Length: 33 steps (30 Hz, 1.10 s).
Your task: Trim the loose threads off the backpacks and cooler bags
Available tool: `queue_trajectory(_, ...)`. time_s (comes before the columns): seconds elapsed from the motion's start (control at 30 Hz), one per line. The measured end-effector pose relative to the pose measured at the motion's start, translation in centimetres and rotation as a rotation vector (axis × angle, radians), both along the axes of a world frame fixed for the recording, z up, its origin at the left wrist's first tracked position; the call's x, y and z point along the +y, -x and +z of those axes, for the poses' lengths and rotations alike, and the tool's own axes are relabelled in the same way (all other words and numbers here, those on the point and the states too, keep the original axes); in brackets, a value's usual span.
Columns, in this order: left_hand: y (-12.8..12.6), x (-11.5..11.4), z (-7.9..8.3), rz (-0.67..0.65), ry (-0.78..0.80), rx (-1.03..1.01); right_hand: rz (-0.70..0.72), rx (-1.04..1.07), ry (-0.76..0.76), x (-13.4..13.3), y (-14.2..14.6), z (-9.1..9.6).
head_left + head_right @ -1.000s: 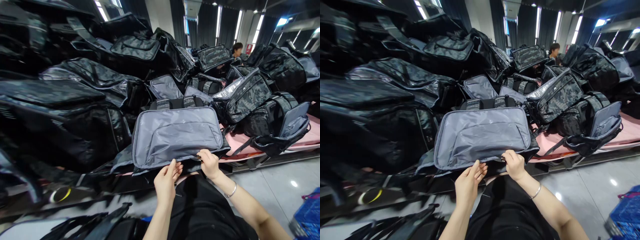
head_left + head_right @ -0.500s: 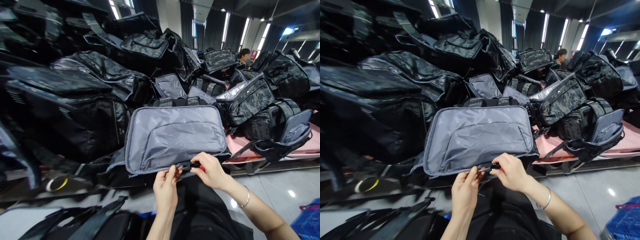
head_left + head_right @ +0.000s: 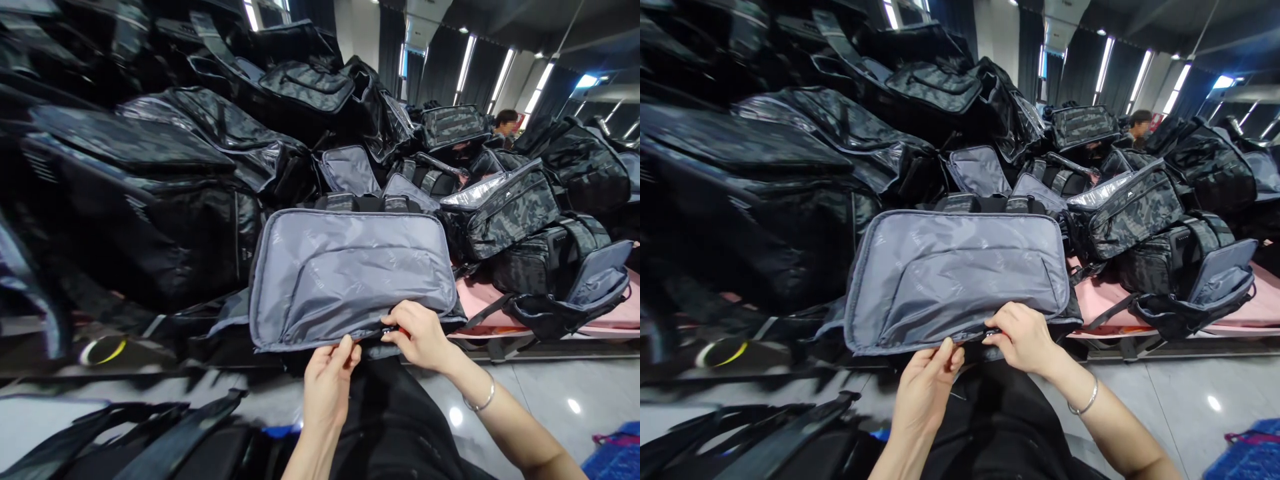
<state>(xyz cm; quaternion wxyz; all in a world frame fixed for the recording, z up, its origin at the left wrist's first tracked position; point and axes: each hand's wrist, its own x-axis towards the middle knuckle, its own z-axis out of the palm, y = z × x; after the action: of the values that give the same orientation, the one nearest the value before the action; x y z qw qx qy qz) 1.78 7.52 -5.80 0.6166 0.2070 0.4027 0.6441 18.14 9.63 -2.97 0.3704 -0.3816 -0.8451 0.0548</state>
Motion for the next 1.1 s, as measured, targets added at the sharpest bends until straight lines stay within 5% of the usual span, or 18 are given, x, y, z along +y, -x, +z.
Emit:
queue_trajectory(0.77,0.1,0.1,-0.1,-0.020,0.009,0.043,0.043,0.041,-0.055,1.1,0.6,-1.3)
queue_trajectory(0.93,-0.3,0.0,0.0,0.046,0.048,0.032,0.038,0.311,0.025,0.4,0.0,-1.2)
queue_trajectory(1.1,-1.6,-0.3,-0.8,0.081,0.093,0.043,-0.238,0.668,0.206,-0.8,-2.6,-1.4)
